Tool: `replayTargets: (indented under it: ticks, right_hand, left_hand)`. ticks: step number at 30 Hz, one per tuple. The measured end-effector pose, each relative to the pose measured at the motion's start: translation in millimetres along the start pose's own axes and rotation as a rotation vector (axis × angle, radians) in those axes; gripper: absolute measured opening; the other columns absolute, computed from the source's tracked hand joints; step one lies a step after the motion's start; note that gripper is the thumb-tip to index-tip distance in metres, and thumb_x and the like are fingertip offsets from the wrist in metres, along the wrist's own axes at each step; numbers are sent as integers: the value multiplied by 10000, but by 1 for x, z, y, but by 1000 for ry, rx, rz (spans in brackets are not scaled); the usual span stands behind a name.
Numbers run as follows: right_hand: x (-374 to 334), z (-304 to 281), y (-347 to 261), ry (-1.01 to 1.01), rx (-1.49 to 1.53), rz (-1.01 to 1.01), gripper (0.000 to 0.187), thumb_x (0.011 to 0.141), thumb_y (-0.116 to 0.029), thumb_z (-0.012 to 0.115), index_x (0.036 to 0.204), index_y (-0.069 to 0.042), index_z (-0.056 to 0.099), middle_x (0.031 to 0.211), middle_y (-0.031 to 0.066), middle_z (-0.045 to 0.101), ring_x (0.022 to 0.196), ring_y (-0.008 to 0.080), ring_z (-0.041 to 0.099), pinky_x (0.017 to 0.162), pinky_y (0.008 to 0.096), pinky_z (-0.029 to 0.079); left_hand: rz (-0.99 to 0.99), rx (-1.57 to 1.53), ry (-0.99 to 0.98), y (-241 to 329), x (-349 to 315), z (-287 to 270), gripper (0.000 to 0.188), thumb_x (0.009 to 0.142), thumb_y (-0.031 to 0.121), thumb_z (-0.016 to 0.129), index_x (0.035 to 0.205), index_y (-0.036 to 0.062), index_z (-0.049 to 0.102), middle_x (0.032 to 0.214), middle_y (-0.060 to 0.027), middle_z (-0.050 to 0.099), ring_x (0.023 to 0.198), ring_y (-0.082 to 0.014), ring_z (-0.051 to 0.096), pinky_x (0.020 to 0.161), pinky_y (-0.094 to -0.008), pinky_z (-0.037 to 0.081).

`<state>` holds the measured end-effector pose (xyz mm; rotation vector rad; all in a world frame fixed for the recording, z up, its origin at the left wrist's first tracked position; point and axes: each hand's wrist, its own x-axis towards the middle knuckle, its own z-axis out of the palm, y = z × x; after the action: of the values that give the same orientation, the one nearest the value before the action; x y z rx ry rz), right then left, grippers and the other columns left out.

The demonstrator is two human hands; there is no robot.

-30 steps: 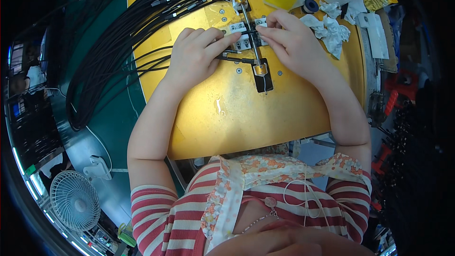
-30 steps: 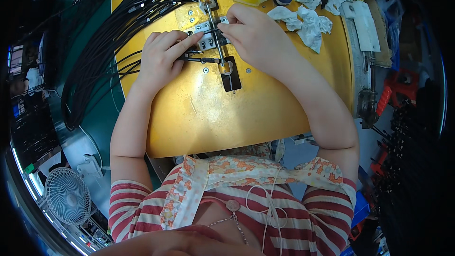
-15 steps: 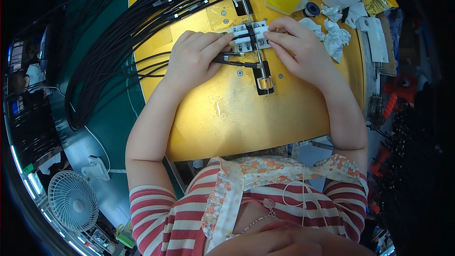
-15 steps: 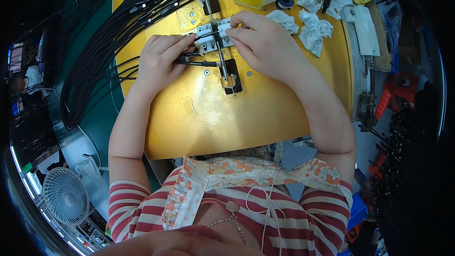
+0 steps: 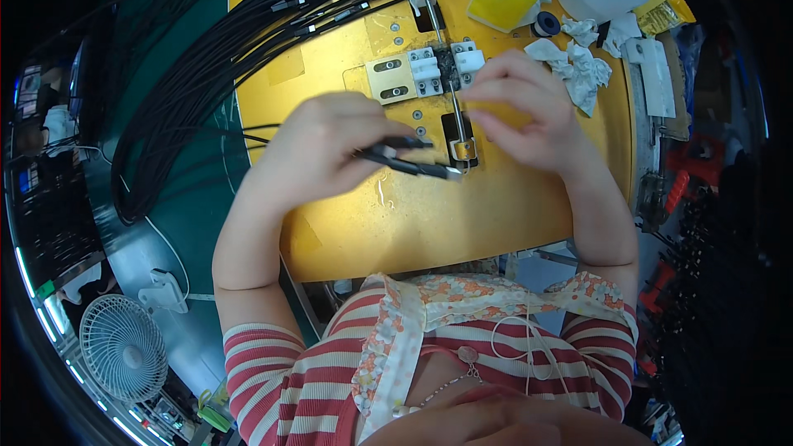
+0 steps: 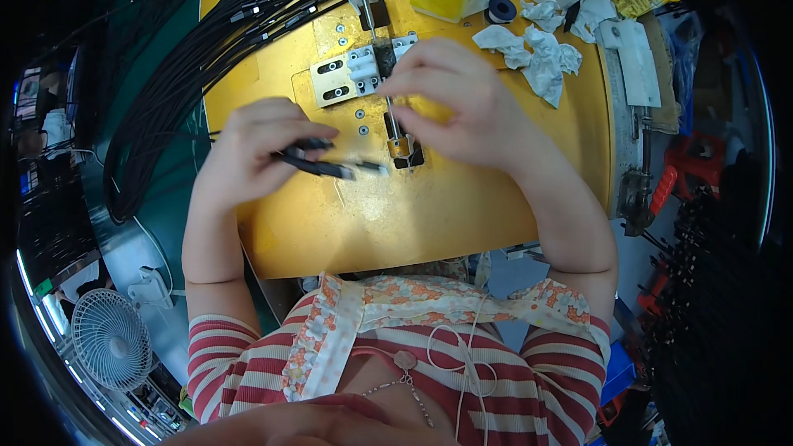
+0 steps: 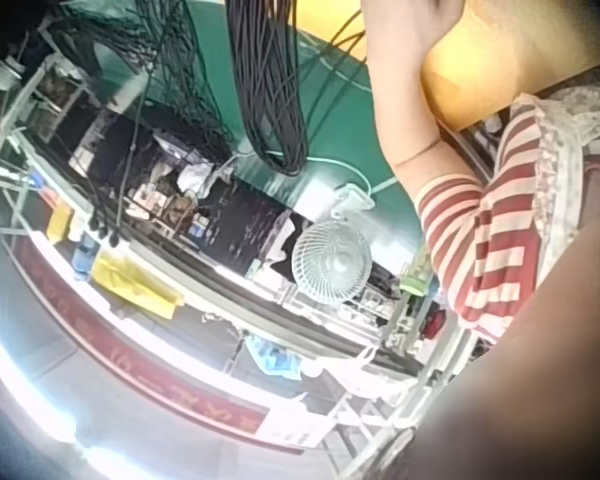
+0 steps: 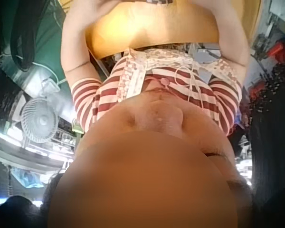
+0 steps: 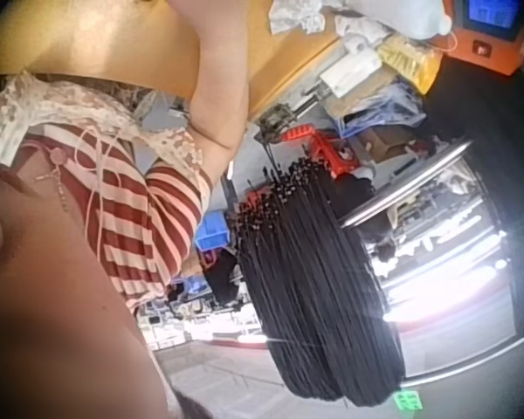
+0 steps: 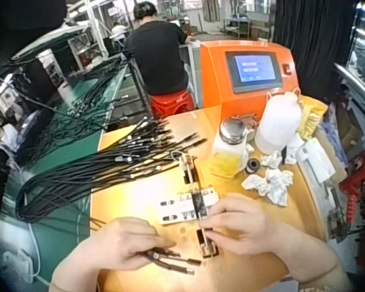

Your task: Processing black cables using an industrial machine at a factory workbench.

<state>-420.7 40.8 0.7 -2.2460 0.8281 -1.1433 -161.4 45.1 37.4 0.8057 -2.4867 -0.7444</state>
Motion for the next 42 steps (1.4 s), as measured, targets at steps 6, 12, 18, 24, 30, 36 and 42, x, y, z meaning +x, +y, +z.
replayTargets:
  ticks: [6,12,18,24,30,36,42]
  right_hand:
    - [-2,9,-17,-84,323,6,218,697,9,736,895,-23,653,862,96,634,791,241,627,673,311,507]
    - [2,-8,-2,-12,191,30,144,725,46,715,842,3,642,840,94,648,741,216,632,633,288,504]
    - [3,6,-8,-35,240,41,149,745,19,715,880,3,655,830,90,648,729,210,630,638,281,499]
    - [9,4,-1,-53,159,48,156,761,-19,725,908,0,675,827,84,651,710,191,628,615,274,488]
    - [6,12,22,55,16,172,114,778,-40,709,881,-12,666,794,82,640,698,210,621,605,286,483]
    - [10,17,27,60,-127,167,79,790,-49,686,847,-7,649,839,77,598,765,231,601,658,315,478]
    - [7,19,28,8,-32,299,61,800,-39,665,853,-10,661,874,79,558,803,233,578,700,327,469]
  left_hand:
    - [-25,219,51,6,2,28,403,654,41,698,1054,25,651,705,-79,532,614,-248,576,535,-353,454]
    - [62,214,220,2,11,33,316,709,63,733,1012,2,665,672,-69,533,566,-216,549,507,-334,444]
    - [207,294,295,-4,11,41,240,714,95,738,924,8,659,675,-54,519,580,-210,559,491,-318,444]
    - [159,310,255,-13,13,37,266,709,88,730,958,25,660,699,-50,533,610,-201,569,514,-307,456]
    - [44,387,245,-25,16,36,455,685,-9,709,1128,85,667,841,-68,594,713,-218,595,614,-323,487]
    - [95,536,164,-41,10,39,416,773,85,604,1185,137,629,878,-13,562,709,-165,559,644,-295,458]
    - [100,547,145,-43,9,38,388,771,94,606,1156,135,641,850,-4,566,704,-156,561,637,-289,443]
